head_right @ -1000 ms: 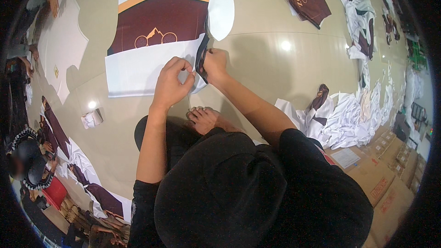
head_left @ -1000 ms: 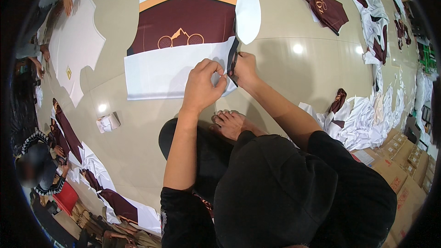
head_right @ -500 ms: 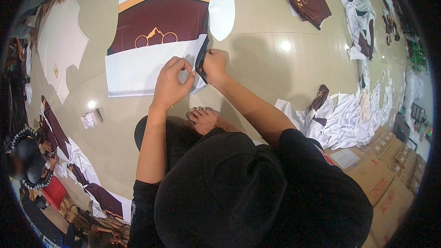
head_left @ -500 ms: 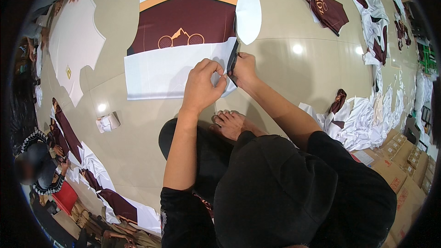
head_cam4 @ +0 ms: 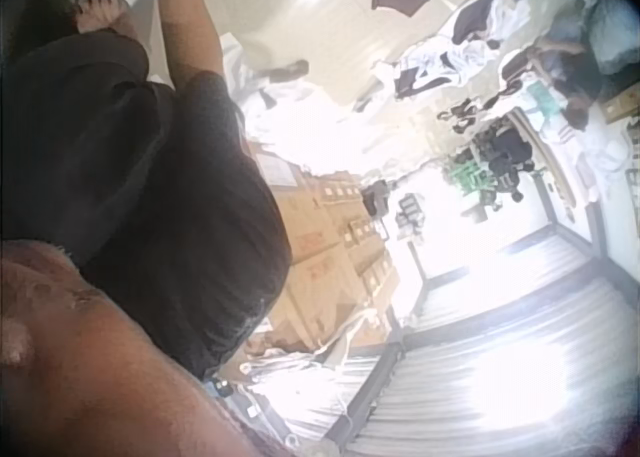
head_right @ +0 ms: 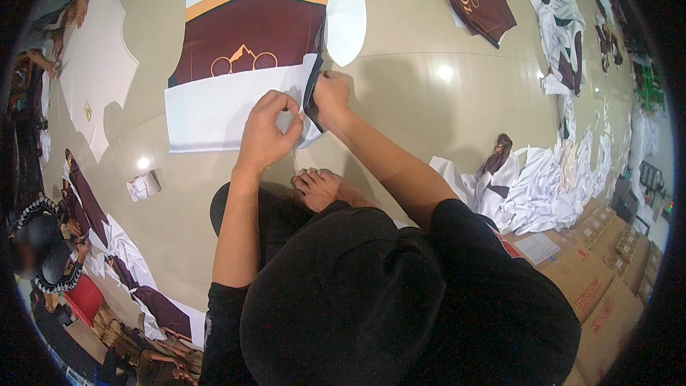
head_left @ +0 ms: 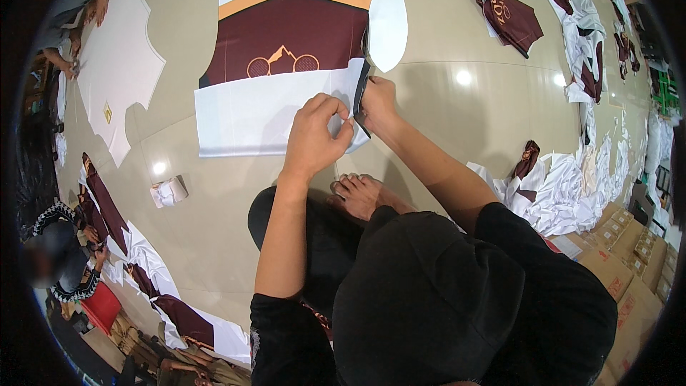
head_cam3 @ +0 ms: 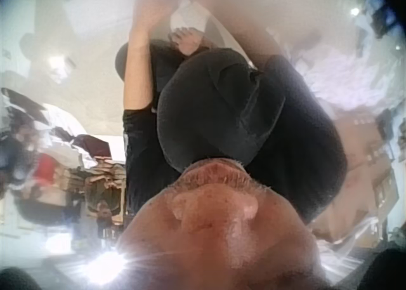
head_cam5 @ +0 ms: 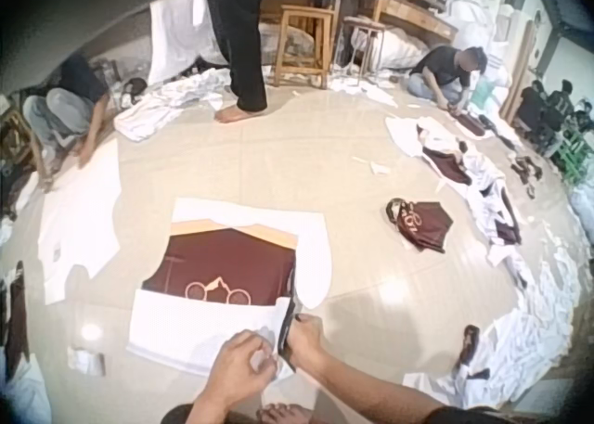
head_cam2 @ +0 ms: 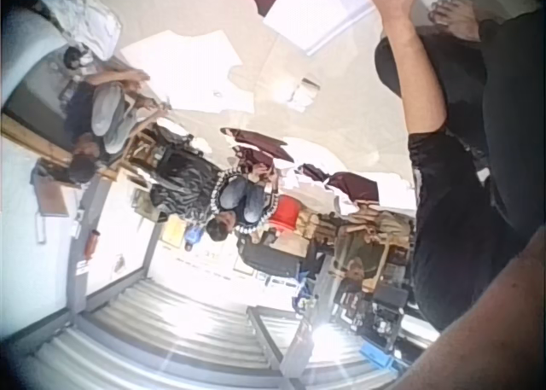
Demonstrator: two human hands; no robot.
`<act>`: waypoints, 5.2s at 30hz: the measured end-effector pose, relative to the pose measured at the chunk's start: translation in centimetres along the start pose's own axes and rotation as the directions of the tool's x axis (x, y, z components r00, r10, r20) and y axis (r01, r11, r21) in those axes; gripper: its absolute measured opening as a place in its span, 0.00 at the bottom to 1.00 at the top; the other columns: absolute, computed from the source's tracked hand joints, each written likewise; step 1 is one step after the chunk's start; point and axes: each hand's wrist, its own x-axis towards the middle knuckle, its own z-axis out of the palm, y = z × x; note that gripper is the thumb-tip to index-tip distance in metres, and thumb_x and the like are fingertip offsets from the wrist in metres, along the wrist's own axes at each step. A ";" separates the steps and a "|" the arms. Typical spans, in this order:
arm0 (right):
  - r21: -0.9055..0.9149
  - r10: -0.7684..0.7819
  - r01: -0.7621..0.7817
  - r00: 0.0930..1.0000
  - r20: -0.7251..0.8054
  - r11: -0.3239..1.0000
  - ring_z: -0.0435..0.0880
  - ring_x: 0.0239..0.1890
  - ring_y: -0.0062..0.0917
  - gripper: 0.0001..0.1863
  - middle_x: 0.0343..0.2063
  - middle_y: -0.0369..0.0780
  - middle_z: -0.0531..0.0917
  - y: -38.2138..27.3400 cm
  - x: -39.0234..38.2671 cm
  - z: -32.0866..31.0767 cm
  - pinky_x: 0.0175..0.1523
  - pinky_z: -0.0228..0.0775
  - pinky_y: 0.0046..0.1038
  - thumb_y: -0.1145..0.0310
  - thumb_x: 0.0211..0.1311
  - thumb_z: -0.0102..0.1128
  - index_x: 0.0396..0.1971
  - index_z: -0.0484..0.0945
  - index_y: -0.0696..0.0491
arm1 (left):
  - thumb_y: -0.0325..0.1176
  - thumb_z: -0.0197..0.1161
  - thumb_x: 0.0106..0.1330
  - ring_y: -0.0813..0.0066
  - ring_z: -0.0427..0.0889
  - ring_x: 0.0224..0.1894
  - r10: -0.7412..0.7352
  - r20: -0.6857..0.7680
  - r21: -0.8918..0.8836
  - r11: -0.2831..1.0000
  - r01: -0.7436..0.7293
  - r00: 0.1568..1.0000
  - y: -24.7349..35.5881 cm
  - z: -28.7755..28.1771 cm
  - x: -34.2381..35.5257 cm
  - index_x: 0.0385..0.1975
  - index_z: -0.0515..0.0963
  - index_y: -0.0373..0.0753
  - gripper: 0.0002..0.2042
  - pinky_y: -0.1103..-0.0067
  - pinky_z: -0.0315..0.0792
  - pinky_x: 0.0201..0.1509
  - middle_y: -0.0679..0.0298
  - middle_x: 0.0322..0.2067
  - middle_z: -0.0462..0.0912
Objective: The person sits on the floor and uses scissors to cut a maroon and white fabric piece along a paper template. They trim the edges, adjust the fabric layers, and continue cutting around the pattern to separate the shaped piece from the surrounding material.
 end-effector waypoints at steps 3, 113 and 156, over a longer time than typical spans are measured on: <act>0.059 -0.006 0.006 1.000 -0.007 0.998 0.82 0.23 0.25 0.10 0.25 0.44 0.83 0.0 -0.1 0.4 0.25 0.72 0.34 0.74 0.61 0.65 0.27 0.80 0.68 | 0.26 0.68 0.54 0.48 0.81 0.37 -0.012 0.004 -0.005 1.000 0.012 1.000 0.0 0.0 0.0 0.30 0.77 0.36 0.07 0.62 0.74 0.41 0.54 0.32 0.80; 0.120 -0.004 0.012 0.998 -0.070 0.993 0.78 0.20 0.28 0.15 0.22 0.42 0.81 -2.8 4.5 3.4 0.25 0.69 0.36 0.66 0.57 0.73 0.25 0.81 0.64 | 0.26 0.68 0.54 0.49 0.80 0.37 0.024 -0.012 -0.001 1.000 -0.024 1.000 -0.2 -0.5 0.1 0.30 0.76 0.37 0.07 0.62 0.73 0.42 0.55 0.32 0.79; -0.869 -0.660 0.463 0.710 0.246 0.174 0.85 0.34 0.40 0.16 0.32 0.46 0.85 -7.2 -4.2 -22.1 0.40 0.76 0.36 0.61 0.59 0.75 0.38 0.84 0.58 | 0.62 0.84 0.41 0.24 0.42 0.79 -0.562 -0.104 0.611 0.615 0.499 0.821 -12.3 -9.2 -5.1 0.82 0.44 0.54 0.69 0.29 0.57 0.69 0.44 0.81 0.40</act>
